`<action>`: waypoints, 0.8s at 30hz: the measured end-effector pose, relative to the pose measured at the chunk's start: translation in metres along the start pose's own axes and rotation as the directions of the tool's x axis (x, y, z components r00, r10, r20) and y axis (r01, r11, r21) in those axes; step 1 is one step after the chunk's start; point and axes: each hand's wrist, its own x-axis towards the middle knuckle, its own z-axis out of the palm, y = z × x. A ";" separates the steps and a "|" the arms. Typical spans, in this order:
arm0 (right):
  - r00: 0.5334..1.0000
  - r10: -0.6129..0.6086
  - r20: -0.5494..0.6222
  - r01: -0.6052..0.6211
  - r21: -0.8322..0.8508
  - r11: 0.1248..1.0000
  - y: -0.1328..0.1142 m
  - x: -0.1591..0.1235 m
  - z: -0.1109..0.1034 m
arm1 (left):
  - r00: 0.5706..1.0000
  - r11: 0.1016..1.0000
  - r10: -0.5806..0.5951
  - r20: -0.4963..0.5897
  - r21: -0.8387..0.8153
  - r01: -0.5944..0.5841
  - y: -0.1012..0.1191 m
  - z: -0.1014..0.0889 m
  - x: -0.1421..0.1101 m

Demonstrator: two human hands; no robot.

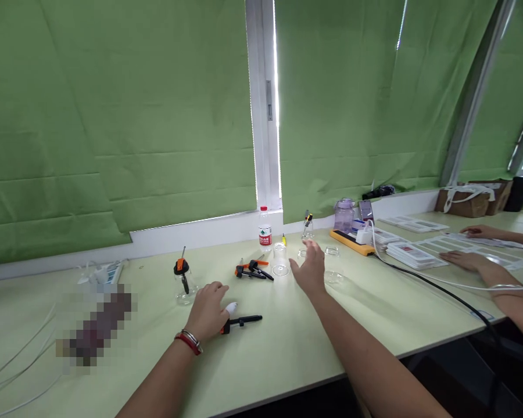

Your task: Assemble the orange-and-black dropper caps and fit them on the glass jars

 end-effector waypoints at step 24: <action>0.803 0.484 0.349 -0.421 -0.243 0.874 0.047 -0.022 0.024 | 0.781 0.715 0.341 0.523 -0.684 0.145 -0.027 0.007 -0.017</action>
